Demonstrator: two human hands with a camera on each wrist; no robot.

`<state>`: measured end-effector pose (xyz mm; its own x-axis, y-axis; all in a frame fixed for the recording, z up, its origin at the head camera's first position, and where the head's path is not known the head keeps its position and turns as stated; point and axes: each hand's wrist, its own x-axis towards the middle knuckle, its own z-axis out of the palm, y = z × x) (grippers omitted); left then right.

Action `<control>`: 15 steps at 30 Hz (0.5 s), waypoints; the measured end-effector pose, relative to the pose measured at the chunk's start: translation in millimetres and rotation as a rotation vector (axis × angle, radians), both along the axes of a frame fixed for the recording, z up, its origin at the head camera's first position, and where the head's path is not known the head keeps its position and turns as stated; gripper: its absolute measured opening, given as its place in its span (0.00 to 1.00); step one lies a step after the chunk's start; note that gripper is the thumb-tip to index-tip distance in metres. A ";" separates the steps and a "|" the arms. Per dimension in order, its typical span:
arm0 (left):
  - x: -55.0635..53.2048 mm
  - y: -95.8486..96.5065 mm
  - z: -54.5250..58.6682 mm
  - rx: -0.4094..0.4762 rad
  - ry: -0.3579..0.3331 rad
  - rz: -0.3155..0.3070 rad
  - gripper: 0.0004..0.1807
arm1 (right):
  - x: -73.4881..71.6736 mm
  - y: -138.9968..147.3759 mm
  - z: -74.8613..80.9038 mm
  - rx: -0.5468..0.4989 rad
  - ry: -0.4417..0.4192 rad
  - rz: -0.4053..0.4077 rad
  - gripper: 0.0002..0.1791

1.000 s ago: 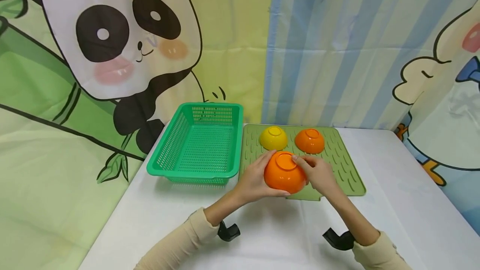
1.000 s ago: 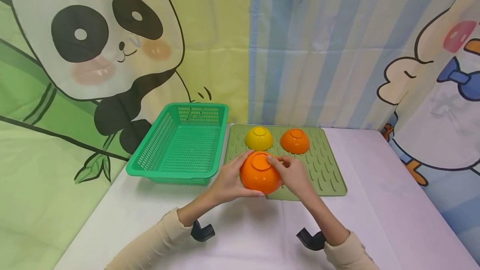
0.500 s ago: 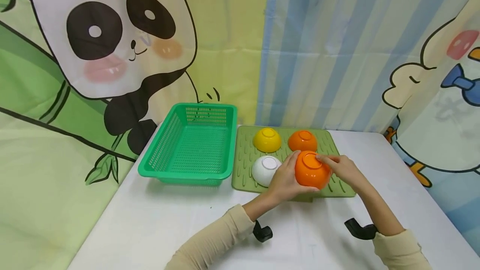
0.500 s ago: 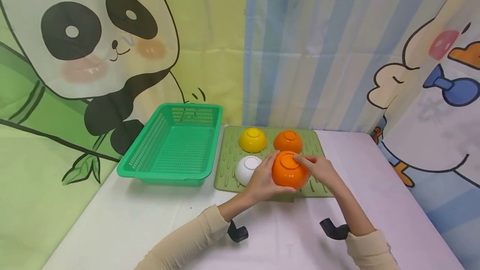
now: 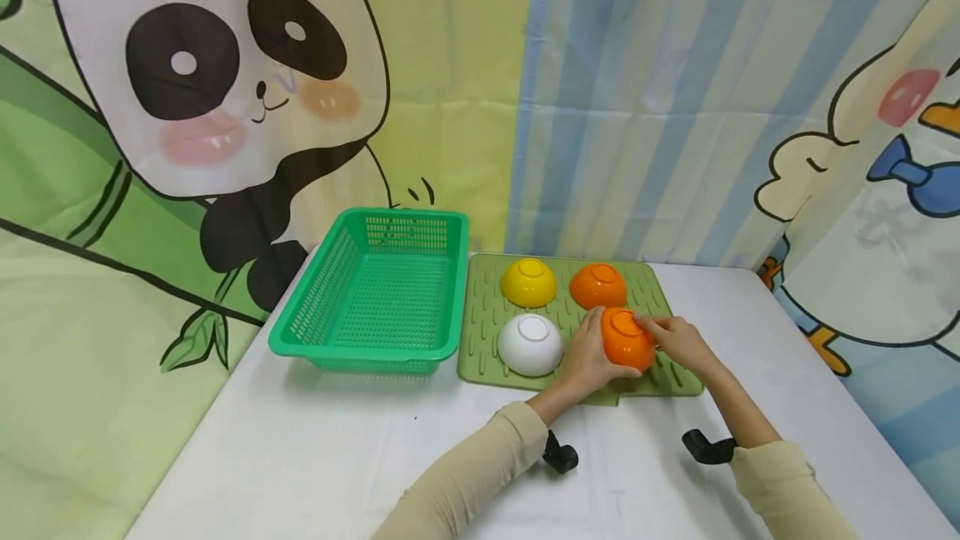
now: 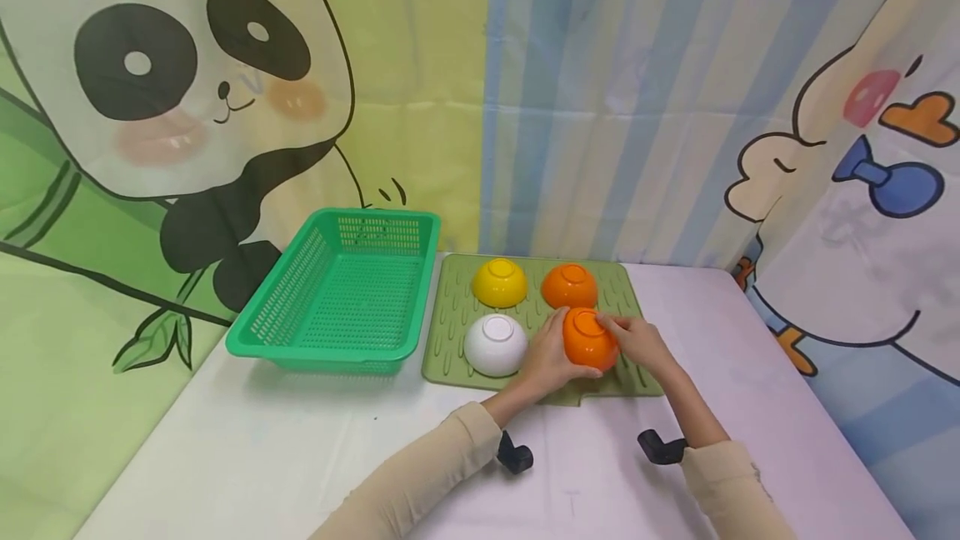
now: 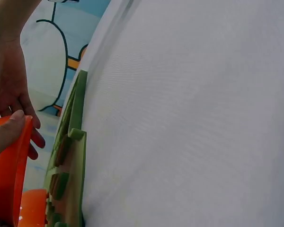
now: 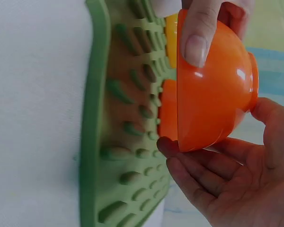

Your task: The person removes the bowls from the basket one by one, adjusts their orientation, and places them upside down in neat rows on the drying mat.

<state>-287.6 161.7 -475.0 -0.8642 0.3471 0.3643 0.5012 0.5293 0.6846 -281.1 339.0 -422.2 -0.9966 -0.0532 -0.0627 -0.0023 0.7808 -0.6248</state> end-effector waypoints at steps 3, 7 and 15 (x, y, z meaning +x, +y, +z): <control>-2.9 1.9 -8.9 -0.036 -0.025 0.031 0.60 | -6.3 -1.2 -12.2 0.025 0.007 0.003 0.37; -6.4 5.1 -18.4 -0.070 -0.034 0.061 0.61 | -8.7 -3.7 -20.8 0.049 0.015 -0.013 0.36; -10.0 8.2 -23.3 -0.117 -0.013 0.090 0.62 | -7.6 -10.3 -27.1 0.081 0.027 -0.047 0.38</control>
<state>-297.6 170.0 -498.2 -0.8982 0.3073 0.3143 0.4394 0.6479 0.6222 -288.7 328.6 -449.3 -0.9993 -0.0017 -0.0378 0.0198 0.8286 -0.5595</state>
